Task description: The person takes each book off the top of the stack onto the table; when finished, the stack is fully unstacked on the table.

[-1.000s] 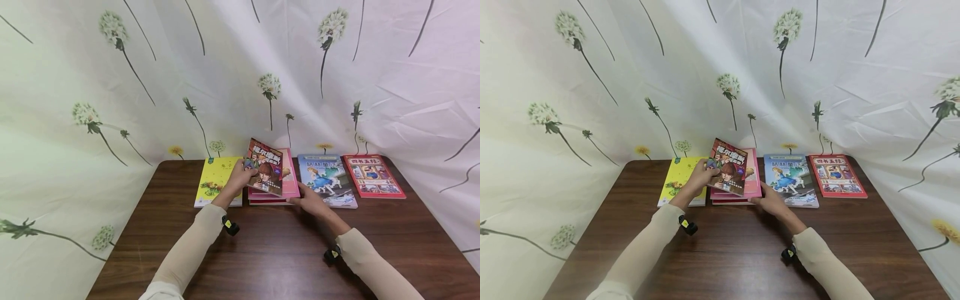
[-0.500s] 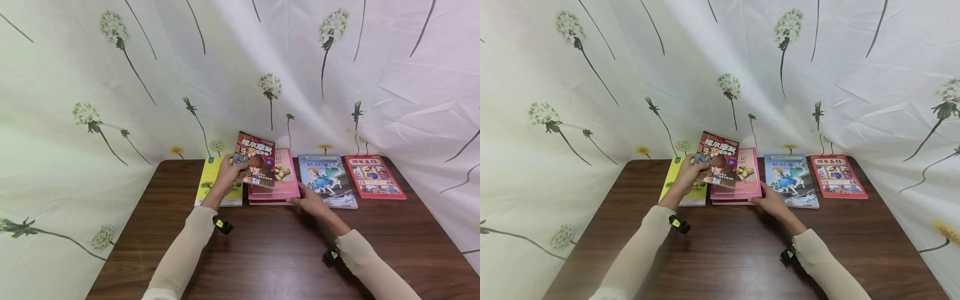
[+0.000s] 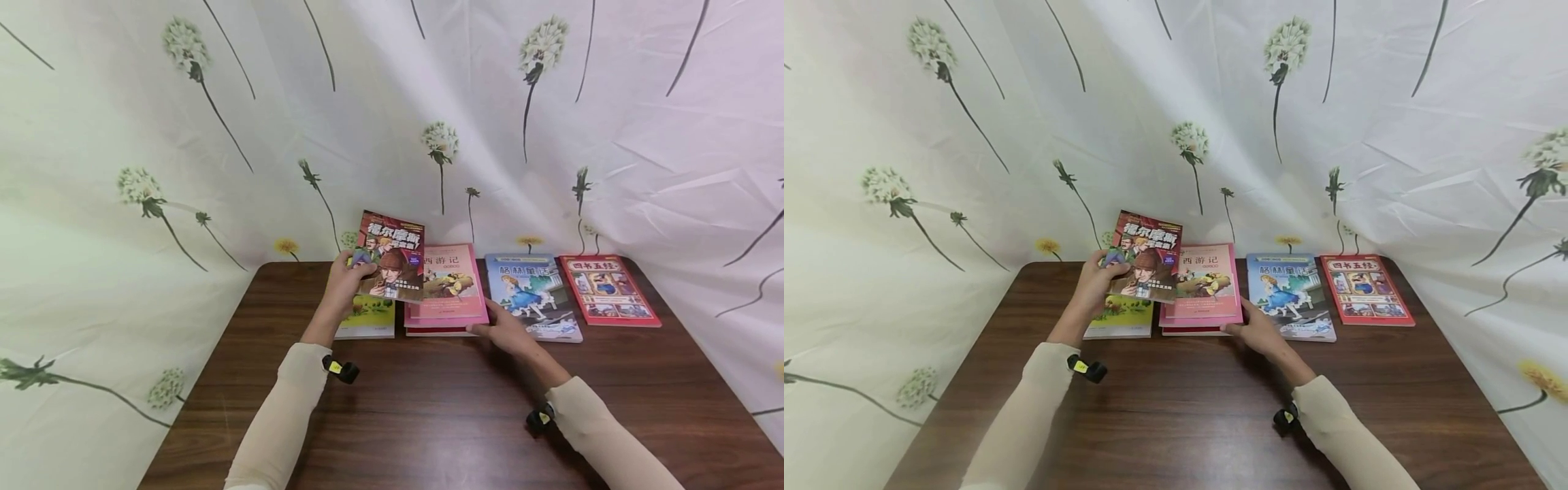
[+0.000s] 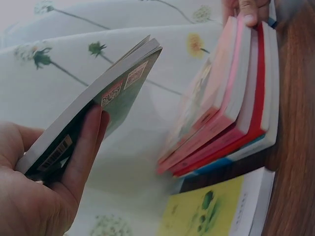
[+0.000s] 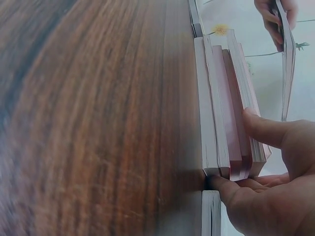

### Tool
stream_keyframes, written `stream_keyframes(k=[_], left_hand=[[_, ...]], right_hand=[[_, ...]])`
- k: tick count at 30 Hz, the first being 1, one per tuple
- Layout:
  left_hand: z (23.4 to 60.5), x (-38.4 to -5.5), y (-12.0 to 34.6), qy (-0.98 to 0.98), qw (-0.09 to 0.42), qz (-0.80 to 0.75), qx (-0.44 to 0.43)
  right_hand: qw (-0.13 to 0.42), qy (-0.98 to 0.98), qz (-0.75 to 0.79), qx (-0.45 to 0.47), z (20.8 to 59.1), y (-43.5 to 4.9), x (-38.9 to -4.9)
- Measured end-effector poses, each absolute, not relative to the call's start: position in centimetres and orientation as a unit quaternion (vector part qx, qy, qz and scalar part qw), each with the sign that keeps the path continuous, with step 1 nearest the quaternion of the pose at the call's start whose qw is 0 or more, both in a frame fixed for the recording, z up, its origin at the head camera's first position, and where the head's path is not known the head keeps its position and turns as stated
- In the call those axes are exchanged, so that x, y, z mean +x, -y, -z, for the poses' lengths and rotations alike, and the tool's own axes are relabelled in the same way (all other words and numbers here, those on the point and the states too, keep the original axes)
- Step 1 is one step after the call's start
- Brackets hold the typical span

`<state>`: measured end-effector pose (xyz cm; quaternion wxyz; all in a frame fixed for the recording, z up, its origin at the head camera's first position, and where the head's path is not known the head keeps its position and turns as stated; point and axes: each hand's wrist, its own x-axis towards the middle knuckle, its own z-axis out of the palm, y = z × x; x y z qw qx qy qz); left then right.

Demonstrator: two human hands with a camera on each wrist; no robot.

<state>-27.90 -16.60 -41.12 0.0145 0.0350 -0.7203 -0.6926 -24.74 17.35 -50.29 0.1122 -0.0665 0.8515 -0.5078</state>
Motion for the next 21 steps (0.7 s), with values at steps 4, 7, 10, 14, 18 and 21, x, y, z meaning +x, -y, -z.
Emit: stream_keyframes(k=[4,7,10,14,18,21], left_hand=[[40.9,-27.7,18.1,0.713,0.018,0.7,0.035],[40.9,-27.6,19.4,0.711,0.022,0.702,0.039],[40.8,-27.5,20.6,0.712,0.027,0.7,0.048],[40.6,-27.2,22.0,0.711,0.035,0.7,0.059],[40.5,-27.0,23.3,0.702,0.041,0.708,0.064],[40.4,-26.8,24.4,0.695,0.043,0.715,0.063]], right_hand=[[0.11,-0.849,0.512,-0.067,50.3,-17.3,-24.7],[0.112,-0.849,0.513,-0.064,50.3,-17.3,-24.7],[0.115,-0.847,0.516,-0.062,50.2,-17.3,-24.6],[0.118,-0.846,0.516,-0.06,50.2,-17.3,-24.6],[0.114,-0.85,0.51,-0.056,50.2,-17.3,-24.6],[0.111,-0.852,0.509,-0.057,50.3,-17.4,-24.6]])
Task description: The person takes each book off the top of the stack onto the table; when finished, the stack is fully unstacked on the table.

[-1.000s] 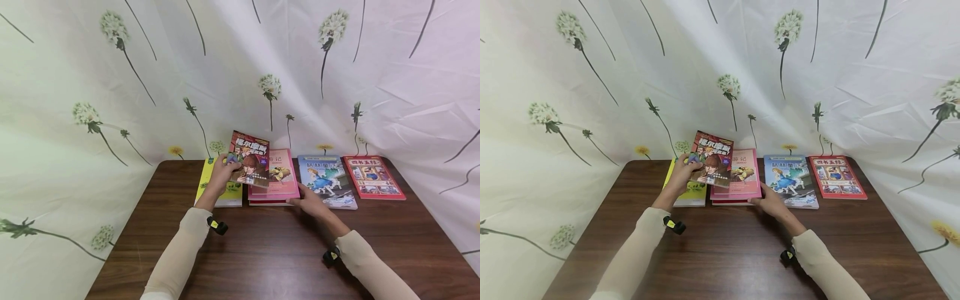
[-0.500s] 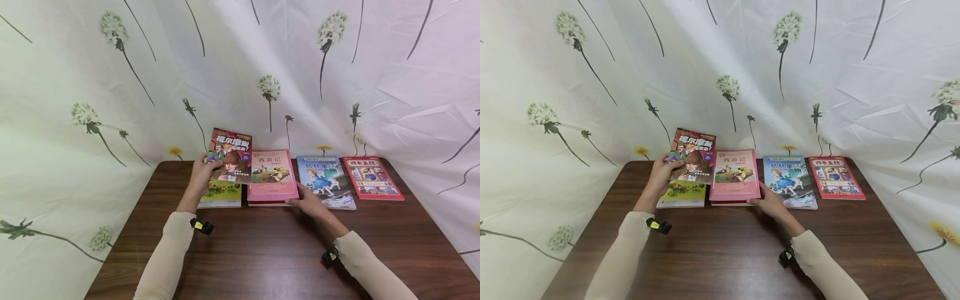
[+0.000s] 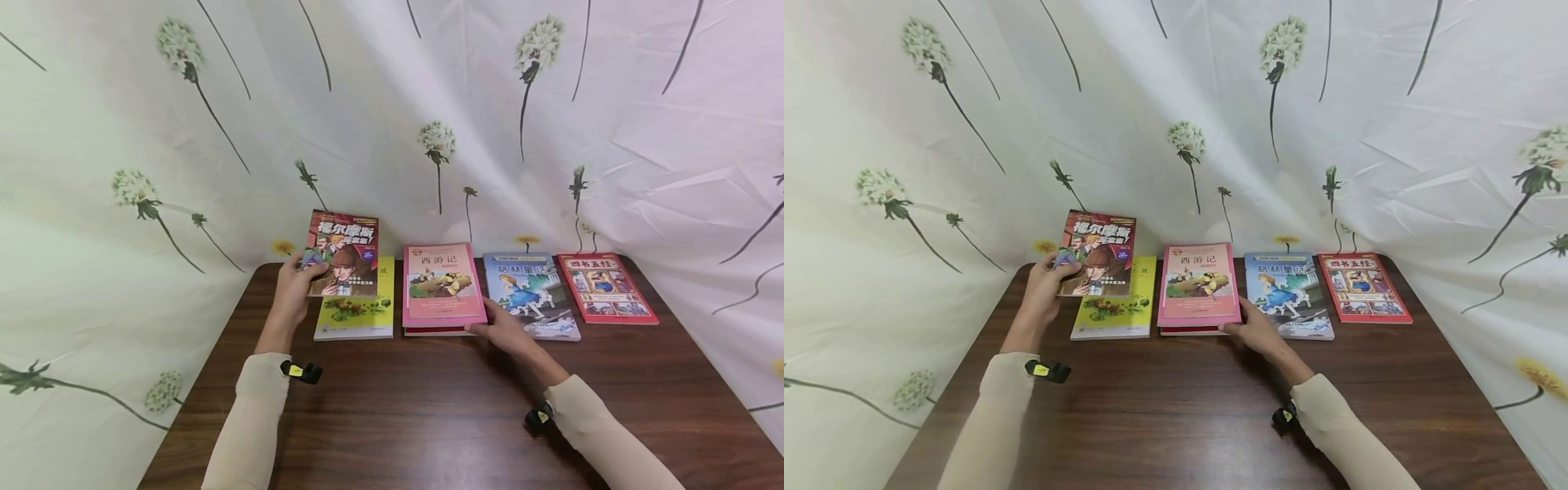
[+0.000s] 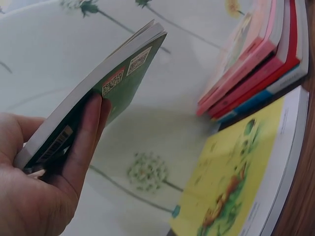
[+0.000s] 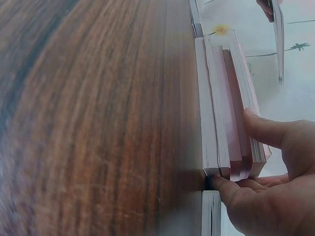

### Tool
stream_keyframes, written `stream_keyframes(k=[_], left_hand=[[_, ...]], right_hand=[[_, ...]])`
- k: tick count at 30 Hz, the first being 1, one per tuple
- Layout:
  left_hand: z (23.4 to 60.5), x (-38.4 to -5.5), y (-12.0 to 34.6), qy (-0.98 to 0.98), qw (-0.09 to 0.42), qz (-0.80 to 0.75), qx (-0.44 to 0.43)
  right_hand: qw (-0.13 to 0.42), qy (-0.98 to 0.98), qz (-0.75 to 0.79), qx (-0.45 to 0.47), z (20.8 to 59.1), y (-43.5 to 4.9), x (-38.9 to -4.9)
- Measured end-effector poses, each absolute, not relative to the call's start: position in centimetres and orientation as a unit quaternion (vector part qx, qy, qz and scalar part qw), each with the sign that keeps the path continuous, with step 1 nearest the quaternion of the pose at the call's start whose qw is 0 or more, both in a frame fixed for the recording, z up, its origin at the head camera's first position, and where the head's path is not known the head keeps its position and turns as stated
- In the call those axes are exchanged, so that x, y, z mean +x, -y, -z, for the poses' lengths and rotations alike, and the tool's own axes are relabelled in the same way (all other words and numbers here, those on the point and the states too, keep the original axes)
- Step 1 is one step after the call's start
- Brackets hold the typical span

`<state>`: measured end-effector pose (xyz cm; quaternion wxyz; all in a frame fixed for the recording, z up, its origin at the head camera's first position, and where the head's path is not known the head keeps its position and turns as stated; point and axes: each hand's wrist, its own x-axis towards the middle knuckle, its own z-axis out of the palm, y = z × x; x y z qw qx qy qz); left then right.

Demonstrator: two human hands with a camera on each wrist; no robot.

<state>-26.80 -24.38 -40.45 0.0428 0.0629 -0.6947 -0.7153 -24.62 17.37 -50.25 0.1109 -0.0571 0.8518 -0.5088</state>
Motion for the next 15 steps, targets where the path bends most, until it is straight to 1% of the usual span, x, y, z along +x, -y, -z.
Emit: stream_keyframes(k=[15], left_hand=[[41.4,-25.7,29.8,0.704,0.076,0.7,0.088]], right_hand=[[0.117,-0.85,0.511,-0.055,50.4,-17.4,-24.8]])
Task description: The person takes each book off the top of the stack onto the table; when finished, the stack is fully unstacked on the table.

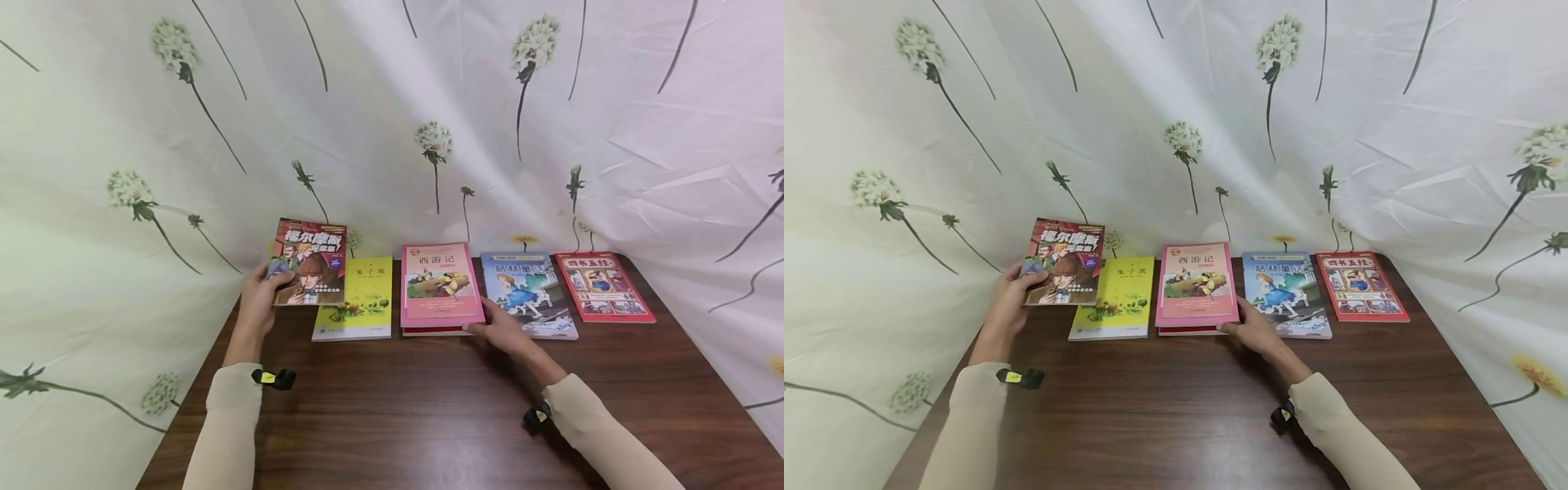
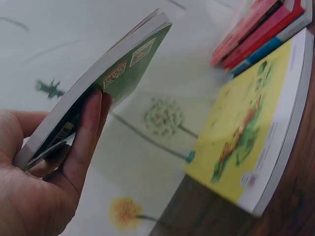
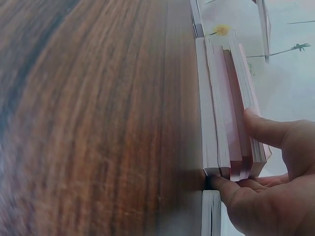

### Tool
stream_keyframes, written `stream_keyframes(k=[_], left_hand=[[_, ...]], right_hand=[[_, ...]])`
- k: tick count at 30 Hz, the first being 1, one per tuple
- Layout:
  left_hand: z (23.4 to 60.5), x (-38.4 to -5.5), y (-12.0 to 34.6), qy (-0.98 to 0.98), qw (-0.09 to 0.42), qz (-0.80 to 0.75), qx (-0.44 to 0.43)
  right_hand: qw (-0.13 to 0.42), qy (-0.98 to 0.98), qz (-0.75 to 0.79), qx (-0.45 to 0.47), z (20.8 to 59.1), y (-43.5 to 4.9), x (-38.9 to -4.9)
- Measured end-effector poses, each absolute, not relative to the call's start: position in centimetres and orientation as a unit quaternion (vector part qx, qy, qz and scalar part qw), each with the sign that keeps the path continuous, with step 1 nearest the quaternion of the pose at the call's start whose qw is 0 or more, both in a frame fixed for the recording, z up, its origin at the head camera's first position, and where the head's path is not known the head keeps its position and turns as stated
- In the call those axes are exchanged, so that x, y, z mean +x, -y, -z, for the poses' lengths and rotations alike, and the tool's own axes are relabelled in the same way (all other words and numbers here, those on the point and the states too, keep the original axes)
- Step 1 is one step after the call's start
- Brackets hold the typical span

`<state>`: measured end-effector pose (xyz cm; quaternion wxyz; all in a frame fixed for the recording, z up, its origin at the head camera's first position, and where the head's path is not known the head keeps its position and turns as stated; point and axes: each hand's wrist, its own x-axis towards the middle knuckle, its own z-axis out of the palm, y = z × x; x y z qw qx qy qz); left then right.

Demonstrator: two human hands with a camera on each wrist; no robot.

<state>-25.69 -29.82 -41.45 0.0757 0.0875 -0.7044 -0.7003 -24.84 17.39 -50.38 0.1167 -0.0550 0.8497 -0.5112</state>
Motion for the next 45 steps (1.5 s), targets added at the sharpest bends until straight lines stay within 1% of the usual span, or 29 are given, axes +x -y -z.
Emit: stream_keyframes(k=[4,10,14,22,31,40,45], left_hand=[[42.0,-25.6,31.7,0.725,0.081,0.676,0.1],[42.9,-25.6,34.1,0.742,0.09,0.646,0.155],[43.5,-25.7,34.9,0.748,0.092,0.632,0.182],[44.7,-25.7,36.1,0.768,0.092,0.599,0.209],[46.2,-25.9,37.1,0.8,0.079,0.56,0.197],[47.4,-26.4,37.3,0.82,0.088,0.54,0.166],[48.2,-27.0,37.7,0.875,0.096,0.449,0.151]], right_hand=[[0.115,-0.852,0.508,-0.056,50.4,-17.3,-24.9],[0.117,-0.854,0.504,-0.055,50.4,-17.3,-24.9],[0.122,-0.851,0.508,-0.052,50.4,-17.4,-24.9],[0.123,-0.848,0.512,-0.051,50.6,-17.5,-24.8],[0.12,-0.849,0.512,-0.05,50.3,-17.4,-24.6],[0.118,-0.85,0.511,-0.053,50.3,-17.4,-24.6],[0.119,-0.85,0.511,-0.053,50.2,-17.4,-24.6]])
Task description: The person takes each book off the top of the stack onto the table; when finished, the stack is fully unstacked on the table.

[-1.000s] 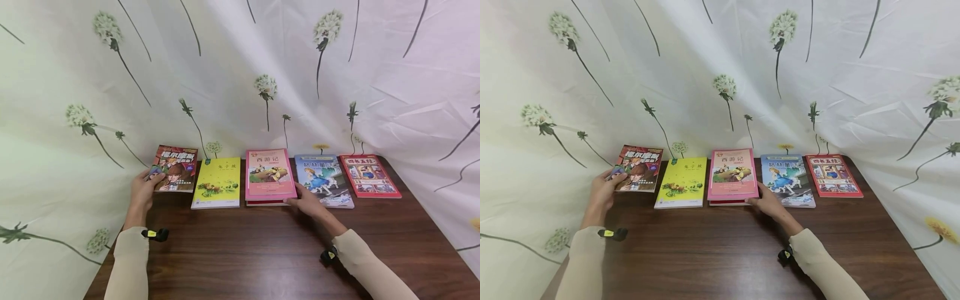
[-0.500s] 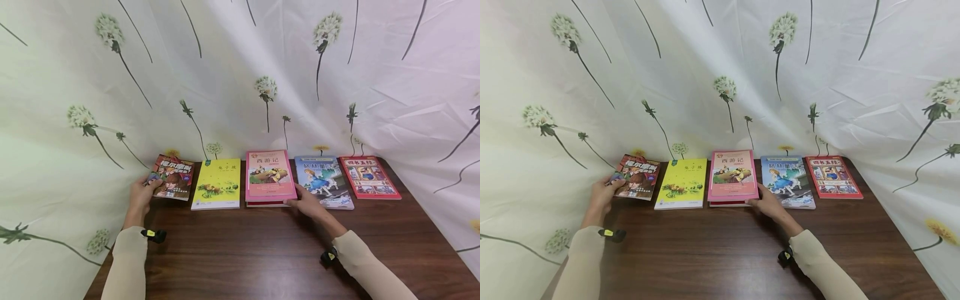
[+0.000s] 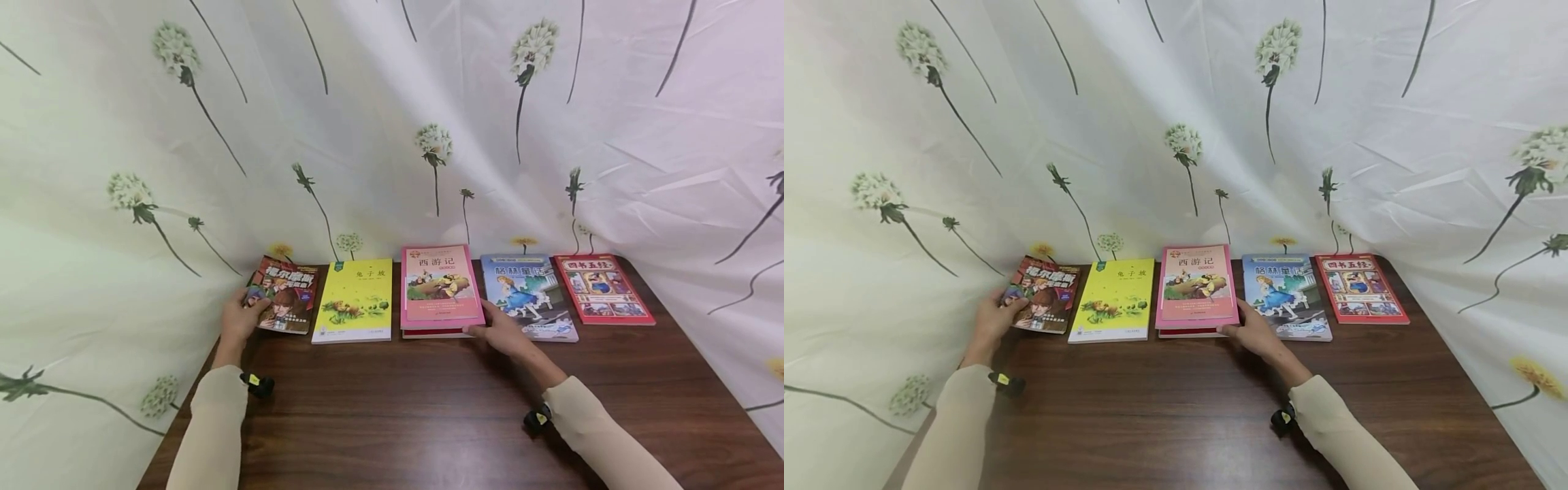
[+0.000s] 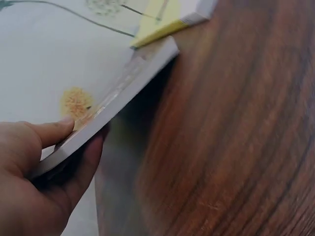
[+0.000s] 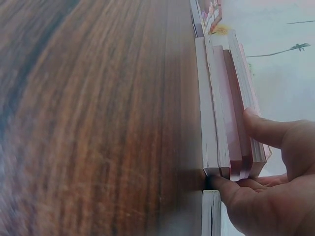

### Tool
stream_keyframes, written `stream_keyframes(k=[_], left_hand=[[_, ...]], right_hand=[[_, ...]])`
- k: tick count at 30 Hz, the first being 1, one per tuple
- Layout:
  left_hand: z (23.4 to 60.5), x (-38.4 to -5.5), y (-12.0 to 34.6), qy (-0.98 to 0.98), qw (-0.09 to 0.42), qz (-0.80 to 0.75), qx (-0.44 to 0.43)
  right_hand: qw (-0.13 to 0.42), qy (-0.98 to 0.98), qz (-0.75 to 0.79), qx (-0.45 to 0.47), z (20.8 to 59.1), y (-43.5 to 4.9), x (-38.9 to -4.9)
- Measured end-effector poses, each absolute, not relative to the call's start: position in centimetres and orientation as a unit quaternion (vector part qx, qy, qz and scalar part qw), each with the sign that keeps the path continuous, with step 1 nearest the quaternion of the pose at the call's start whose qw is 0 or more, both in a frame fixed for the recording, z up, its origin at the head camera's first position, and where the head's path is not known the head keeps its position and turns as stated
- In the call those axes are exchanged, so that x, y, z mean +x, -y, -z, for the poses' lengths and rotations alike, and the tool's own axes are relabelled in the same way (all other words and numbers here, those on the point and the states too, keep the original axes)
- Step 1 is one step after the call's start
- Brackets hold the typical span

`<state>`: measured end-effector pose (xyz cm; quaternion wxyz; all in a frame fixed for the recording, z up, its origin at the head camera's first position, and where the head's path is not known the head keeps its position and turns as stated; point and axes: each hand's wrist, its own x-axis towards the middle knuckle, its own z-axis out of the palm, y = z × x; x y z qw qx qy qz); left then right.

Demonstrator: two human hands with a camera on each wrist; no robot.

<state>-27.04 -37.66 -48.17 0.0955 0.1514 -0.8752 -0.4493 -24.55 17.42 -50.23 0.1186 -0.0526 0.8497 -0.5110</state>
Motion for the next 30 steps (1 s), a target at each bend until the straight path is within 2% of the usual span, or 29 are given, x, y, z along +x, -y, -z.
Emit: stream_keyframes(k=[5,9,13,30], left_hand=[[48.7,-27.5,37.8,0.938,0.093,0.31,0.122],[49.0,-27.2,37.6,0.972,0.021,0.21,0.101],[49.2,-27.0,37.3,0.975,-0.042,0.195,0.097],[49.0,-28.2,37.1,0.978,-0.08,0.176,0.085]], right_hand=[[0.122,-0.849,0.513,-0.046,50.2,-17.4,-24.5],[0.124,-0.849,0.513,-0.037,50.1,-17.3,-24.5],[0.124,-0.851,0.51,-0.033,50.0,-17.3,-24.5],[0.125,-0.851,0.508,-0.043,50.2,-17.2,-24.6]])
